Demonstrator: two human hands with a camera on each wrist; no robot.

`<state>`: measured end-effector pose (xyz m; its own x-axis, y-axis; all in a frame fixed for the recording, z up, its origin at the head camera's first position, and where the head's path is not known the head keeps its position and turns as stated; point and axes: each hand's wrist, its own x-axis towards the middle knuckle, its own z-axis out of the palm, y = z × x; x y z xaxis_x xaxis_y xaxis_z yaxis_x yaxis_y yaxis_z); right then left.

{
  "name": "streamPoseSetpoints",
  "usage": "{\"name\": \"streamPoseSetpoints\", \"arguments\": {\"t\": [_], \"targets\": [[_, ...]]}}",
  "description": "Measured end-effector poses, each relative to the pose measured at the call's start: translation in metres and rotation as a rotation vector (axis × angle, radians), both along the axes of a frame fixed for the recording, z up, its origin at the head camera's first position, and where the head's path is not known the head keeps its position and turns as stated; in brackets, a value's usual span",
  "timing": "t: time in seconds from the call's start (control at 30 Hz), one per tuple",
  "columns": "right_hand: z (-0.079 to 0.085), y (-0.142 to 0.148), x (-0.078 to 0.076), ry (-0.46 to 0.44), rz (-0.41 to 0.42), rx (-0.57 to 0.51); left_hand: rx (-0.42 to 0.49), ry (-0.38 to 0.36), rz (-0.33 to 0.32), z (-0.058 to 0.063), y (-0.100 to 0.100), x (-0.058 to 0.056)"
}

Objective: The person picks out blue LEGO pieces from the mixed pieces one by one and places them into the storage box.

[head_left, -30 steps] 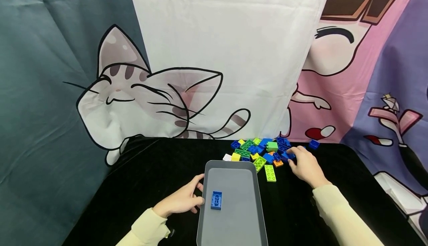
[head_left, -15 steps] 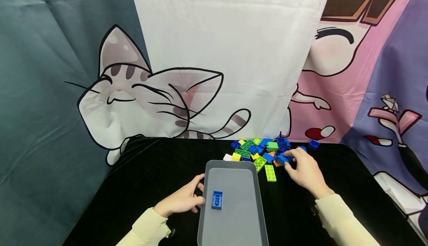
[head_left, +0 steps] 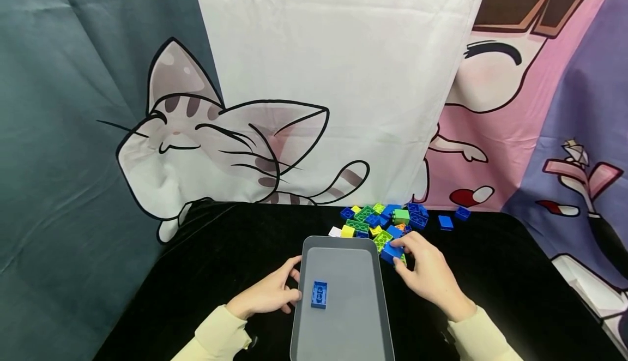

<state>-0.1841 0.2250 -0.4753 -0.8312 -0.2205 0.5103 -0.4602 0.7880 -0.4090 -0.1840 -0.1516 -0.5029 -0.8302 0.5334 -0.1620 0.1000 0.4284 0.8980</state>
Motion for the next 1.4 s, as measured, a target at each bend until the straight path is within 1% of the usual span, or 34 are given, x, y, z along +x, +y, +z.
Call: {"name": "streamPoseSetpoints", "arguments": {"t": [0.23,0.4,0.57,0.83,0.97,1.13,1.4], "targets": [[0.001,-0.023,0.017,0.016,0.062,0.005,0.002,-0.009,0.003,0.000,0.000,0.001],[0.002,-0.037,0.026,-0.008,0.108,-0.004,0.002,-0.005,0.007,0.001,0.000,0.002],[0.001,-0.049,0.034,-0.014,0.170,0.013,0.006,-0.009,0.009,0.001,0.001,0.002],[-0.005,-0.067,0.044,-0.015,0.307,0.027,0.003,-0.011,0.014,-0.002,0.000,0.002],[-0.008,-0.073,0.049,-0.032,0.364,0.031,-0.001,-0.009,0.018,-0.002,0.000,0.002],[-0.011,-0.077,0.052,-0.055,0.404,0.059,-0.004,-0.009,0.018,-0.001,0.001,0.002],[-0.011,-0.078,0.055,-0.090,0.430,0.061,-0.013,-0.010,0.020,0.000,0.001,0.001]]}}
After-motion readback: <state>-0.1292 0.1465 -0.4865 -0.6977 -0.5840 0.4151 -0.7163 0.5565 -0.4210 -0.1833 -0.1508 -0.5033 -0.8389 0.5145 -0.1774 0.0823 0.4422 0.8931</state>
